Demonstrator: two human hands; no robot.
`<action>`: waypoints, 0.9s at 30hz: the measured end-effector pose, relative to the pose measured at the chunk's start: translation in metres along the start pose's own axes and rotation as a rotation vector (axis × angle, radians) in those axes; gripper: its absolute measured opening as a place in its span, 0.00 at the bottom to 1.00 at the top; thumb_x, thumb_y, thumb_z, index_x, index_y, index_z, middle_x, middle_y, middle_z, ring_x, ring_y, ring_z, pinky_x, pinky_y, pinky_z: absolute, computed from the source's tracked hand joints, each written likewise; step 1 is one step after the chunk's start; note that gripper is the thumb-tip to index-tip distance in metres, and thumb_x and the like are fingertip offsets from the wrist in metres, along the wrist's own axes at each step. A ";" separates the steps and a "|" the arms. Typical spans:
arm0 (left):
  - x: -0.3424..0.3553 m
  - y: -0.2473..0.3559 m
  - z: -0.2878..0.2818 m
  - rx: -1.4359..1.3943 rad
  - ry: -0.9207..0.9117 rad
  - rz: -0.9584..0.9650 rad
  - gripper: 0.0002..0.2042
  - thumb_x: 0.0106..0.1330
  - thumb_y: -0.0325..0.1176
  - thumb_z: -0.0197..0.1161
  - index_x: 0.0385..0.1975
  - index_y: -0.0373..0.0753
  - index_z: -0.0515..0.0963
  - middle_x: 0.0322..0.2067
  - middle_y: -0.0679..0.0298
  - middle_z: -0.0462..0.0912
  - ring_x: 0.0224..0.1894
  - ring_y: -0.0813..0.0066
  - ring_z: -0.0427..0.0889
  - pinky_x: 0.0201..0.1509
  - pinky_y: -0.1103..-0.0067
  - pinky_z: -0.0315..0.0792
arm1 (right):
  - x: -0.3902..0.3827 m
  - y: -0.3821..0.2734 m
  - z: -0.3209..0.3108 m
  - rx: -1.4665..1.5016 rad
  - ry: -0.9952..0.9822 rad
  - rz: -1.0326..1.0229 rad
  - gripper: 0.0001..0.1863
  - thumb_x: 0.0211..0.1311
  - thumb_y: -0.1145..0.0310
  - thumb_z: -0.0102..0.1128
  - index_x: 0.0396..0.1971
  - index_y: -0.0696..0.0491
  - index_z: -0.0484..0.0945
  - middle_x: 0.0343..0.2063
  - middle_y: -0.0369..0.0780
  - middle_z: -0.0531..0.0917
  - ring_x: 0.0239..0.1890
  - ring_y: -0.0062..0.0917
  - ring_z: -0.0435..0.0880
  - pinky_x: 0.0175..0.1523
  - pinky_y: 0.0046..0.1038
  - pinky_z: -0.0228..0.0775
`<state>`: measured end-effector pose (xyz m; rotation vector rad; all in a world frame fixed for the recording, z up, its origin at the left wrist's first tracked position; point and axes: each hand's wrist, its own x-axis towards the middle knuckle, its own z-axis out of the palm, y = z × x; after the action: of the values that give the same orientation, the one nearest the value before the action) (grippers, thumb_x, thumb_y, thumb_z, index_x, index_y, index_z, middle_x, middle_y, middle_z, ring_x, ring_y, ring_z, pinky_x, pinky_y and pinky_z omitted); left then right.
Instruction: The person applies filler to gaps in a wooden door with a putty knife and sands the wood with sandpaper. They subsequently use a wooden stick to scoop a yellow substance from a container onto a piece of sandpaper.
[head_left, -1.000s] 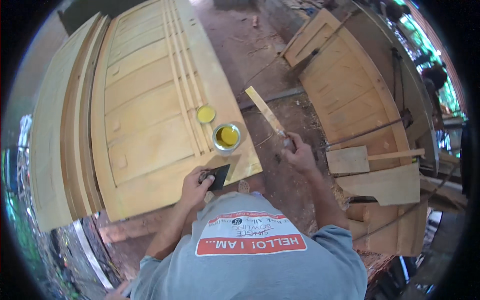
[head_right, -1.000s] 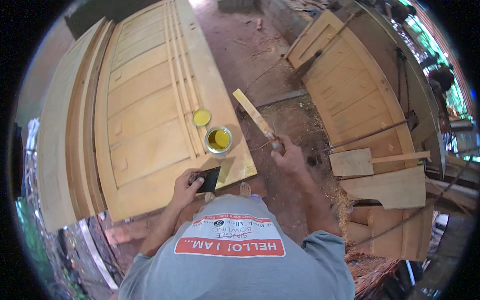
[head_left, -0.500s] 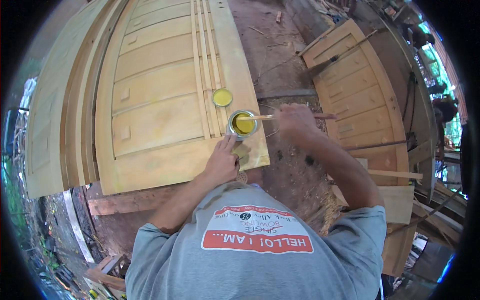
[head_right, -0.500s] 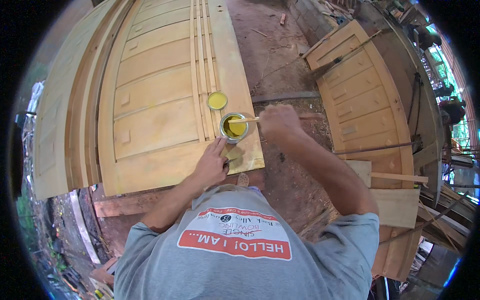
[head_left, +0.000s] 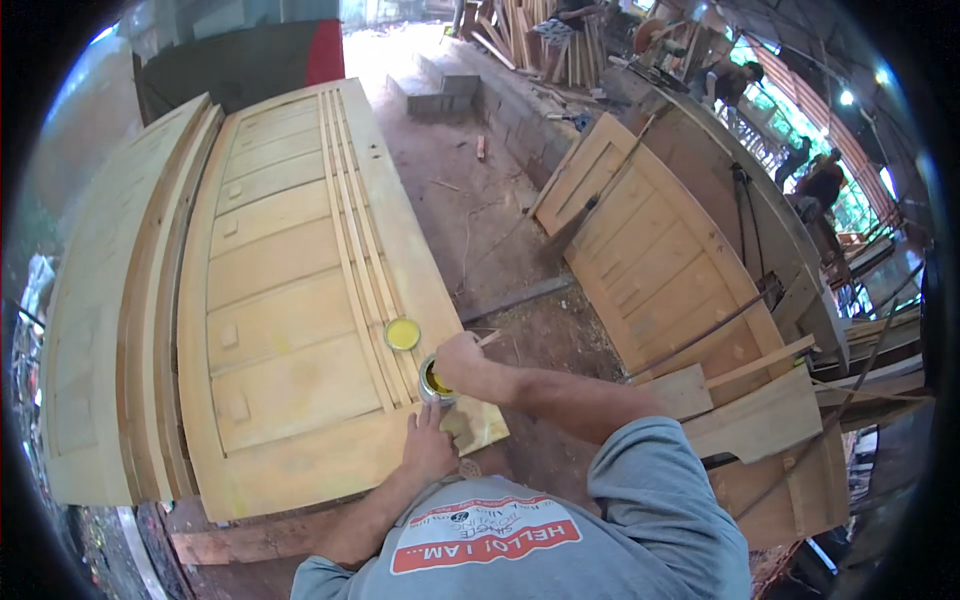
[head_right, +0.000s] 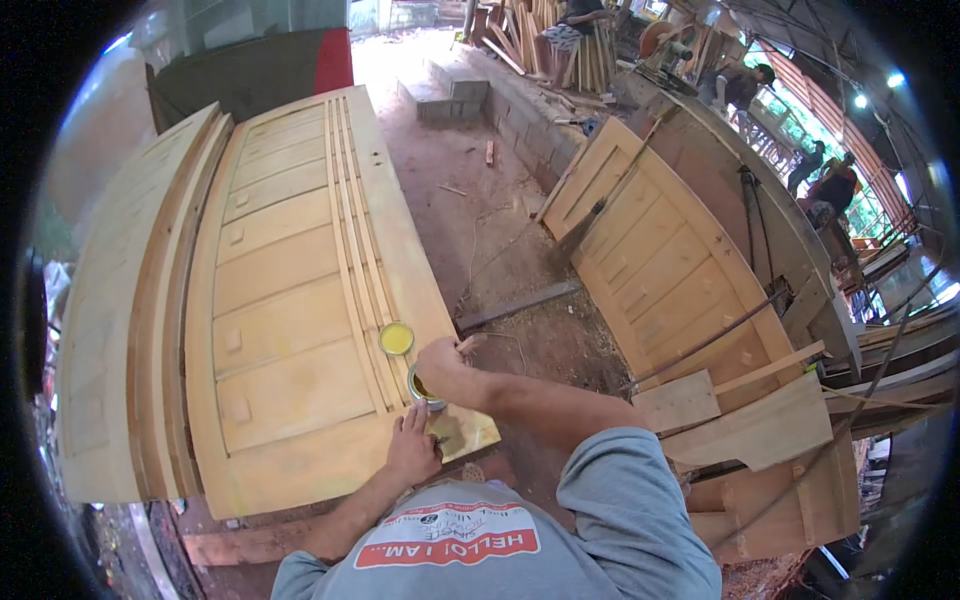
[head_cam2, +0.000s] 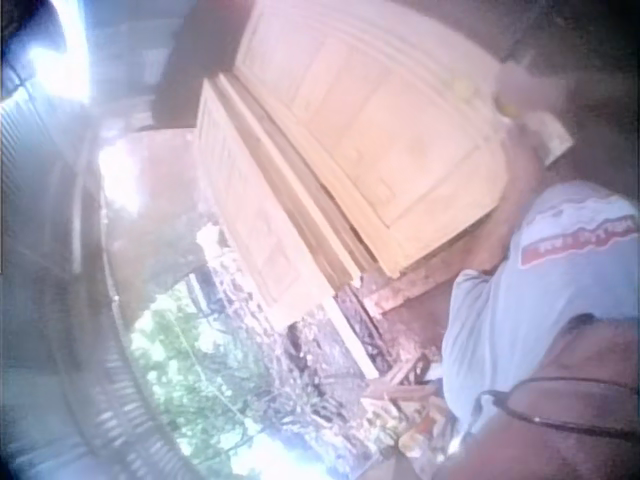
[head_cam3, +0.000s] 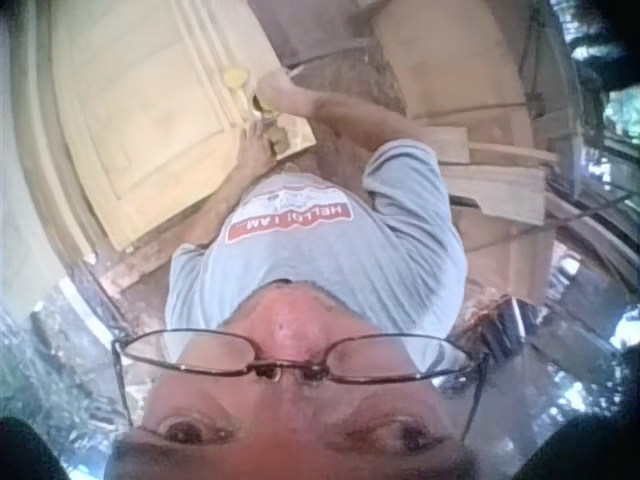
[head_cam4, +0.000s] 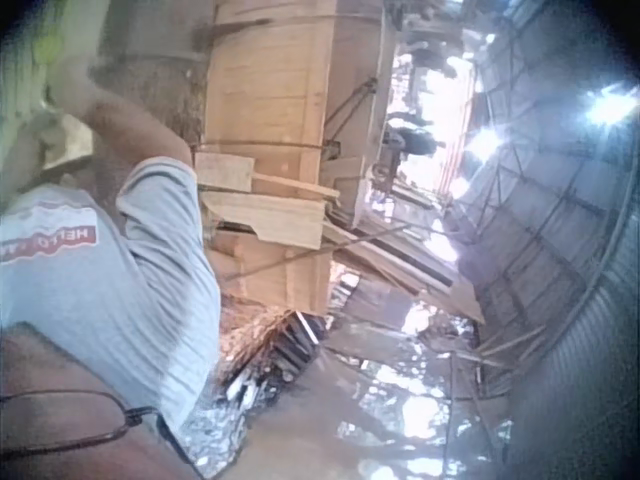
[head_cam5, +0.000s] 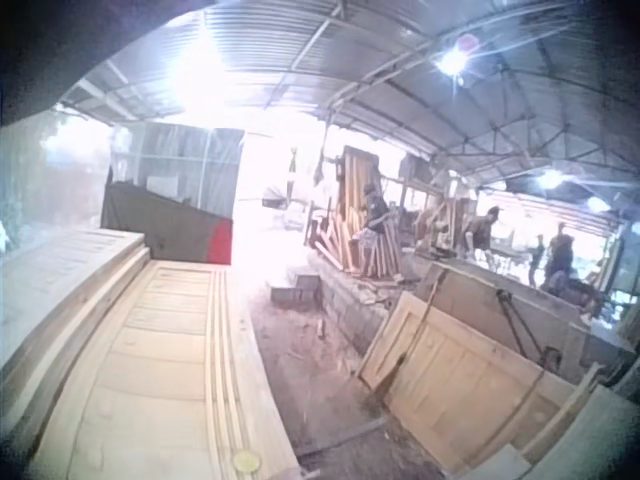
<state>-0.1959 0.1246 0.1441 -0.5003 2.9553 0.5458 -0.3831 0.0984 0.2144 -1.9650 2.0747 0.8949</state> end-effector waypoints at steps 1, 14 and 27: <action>-0.001 -0.001 0.000 -0.012 -0.005 -0.004 0.17 0.58 0.42 0.61 0.37 0.35 0.87 0.74 0.37 0.51 0.75 0.44 0.54 0.73 0.49 0.53 | 0.000 -0.001 -0.004 -0.001 0.009 0.003 0.13 0.61 0.62 0.63 0.41 0.49 0.89 0.39 0.39 0.89 0.39 0.33 0.89 0.34 0.42 0.76; 0.004 0.000 0.010 0.044 0.094 0.024 0.17 0.57 0.43 0.62 0.34 0.34 0.87 0.71 0.32 0.54 0.71 0.42 0.59 0.68 0.50 0.58 | -0.008 -0.003 0.005 -0.022 0.044 -0.139 0.13 0.59 0.61 0.63 0.39 0.49 0.89 0.39 0.37 0.90 0.43 0.31 0.89 0.41 0.37 0.79; -0.032 -0.029 0.004 -0.610 0.298 -0.080 0.12 0.63 0.33 0.65 0.37 0.28 0.84 0.57 0.42 0.75 0.49 0.59 0.82 0.51 0.69 0.77 | -0.095 0.053 -0.017 0.232 0.025 0.123 0.11 0.55 0.67 0.60 0.35 0.51 0.87 0.33 0.46 0.88 0.39 0.40 0.89 0.42 0.39 0.79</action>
<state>-0.1555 0.1105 0.1353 -0.8046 2.9702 1.4934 -0.4154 0.1693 0.2919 -1.7569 2.2200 0.6190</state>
